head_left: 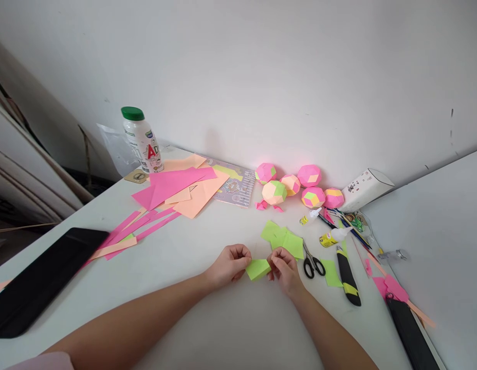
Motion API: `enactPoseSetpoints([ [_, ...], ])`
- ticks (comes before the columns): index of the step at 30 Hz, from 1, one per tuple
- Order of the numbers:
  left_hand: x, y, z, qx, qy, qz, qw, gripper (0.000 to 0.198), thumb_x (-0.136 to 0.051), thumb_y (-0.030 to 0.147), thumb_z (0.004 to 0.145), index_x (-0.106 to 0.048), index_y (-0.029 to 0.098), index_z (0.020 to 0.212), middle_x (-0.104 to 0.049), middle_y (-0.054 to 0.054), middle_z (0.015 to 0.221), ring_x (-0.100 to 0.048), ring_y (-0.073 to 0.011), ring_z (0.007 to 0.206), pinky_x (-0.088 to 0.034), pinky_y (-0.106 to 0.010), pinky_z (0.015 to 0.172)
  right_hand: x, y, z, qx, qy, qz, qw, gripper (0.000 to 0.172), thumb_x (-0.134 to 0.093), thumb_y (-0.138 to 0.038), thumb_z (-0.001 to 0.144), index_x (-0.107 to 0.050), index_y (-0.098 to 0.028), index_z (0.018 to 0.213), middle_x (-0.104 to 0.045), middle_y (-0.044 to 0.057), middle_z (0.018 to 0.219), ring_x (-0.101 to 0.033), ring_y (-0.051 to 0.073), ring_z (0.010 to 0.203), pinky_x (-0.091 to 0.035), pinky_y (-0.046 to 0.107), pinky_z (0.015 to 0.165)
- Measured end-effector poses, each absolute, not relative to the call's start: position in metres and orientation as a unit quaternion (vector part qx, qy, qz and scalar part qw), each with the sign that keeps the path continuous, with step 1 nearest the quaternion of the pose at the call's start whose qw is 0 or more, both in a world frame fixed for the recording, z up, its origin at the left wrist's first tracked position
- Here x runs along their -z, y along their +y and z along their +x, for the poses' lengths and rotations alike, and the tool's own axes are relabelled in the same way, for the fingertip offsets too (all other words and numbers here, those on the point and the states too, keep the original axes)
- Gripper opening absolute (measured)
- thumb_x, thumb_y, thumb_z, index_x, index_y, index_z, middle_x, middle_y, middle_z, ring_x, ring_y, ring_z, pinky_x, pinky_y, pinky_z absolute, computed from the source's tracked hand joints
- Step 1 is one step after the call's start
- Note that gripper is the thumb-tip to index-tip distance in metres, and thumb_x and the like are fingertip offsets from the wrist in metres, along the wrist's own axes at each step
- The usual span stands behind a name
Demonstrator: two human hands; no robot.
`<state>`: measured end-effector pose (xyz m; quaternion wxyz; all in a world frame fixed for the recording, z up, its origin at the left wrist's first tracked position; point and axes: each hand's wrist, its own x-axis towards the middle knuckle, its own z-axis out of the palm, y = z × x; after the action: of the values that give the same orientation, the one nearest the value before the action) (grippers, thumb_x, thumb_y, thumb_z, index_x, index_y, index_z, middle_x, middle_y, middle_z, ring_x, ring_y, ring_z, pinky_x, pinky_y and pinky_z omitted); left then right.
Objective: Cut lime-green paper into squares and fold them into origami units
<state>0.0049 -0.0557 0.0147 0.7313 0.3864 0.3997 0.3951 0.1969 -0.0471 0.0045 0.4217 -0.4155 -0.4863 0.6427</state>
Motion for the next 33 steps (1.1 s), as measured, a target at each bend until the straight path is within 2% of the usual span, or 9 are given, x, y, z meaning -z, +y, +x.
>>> enactPoseSetpoints([
  [5, -0.0137, -0.0557, 0.004, -0.395, 0.392, 0.401, 0.728, 0.02, -0.062, 0.032, 0.066, -0.047, 0.019, 0.066, -0.038, 0.011, 0.037, -0.031, -0.0051, 0.032, -0.022, -0.018, 0.035, -0.0037, -0.0497, 0.1957, -0.631, -0.54, -0.406, 0.38, 0.021, -0.06, -0.039, 0.079, -0.054, -0.019, 0.083, -0.054, -0.005, 0.057, -0.052, 0.01, 0.045, -0.041, 0.022, 0.045],
  [14, -0.0134, -0.0601, 0.0066, -0.349, 0.39, 0.477, 0.706, 0.024, -0.063, 0.036, 0.071, -0.047, 0.017, 0.07, -0.043, 0.009, 0.048, -0.032, -0.004, 0.037, -0.024, -0.018, 0.038, -0.0093, -0.0518, 0.1932, -0.593, -0.587, -0.44, 0.332, 0.025, -0.064, -0.04, 0.076, -0.055, -0.018, 0.07, -0.053, -0.004, 0.055, -0.053, 0.01, 0.045, -0.042, 0.022, 0.045],
  [20, -0.0137, -0.0598, 0.0057, -0.378, 0.384, 0.445, 0.715, 0.023, -0.061, 0.036, 0.072, -0.047, 0.018, 0.069, -0.037, 0.011, 0.04, -0.03, -0.0046, 0.035, -0.022, -0.019, 0.038, -0.0094, -0.053, 0.1936, -0.601, -0.556, -0.446, 0.36, 0.022, -0.063, -0.035, 0.074, -0.053, -0.018, 0.064, -0.051, -0.005, 0.05, -0.048, 0.009, 0.04, -0.04, 0.021, 0.04],
  [33, -0.0095, -0.0568, 0.0058, -0.413, 0.374, 0.403, 0.726, 0.03, -0.061, 0.045, 0.074, -0.046, 0.018, 0.069, -0.041, 0.01, 0.038, -0.032, -0.0055, 0.032, -0.027, -0.019, 0.037, -0.0067, -0.0498, 0.1936, -0.604, -0.509, -0.456, 0.41, 0.023, -0.062, -0.038, 0.073, -0.051, -0.019, 0.065, -0.048, -0.006, 0.049, -0.045, 0.008, 0.037, -0.037, 0.021, 0.037],
])
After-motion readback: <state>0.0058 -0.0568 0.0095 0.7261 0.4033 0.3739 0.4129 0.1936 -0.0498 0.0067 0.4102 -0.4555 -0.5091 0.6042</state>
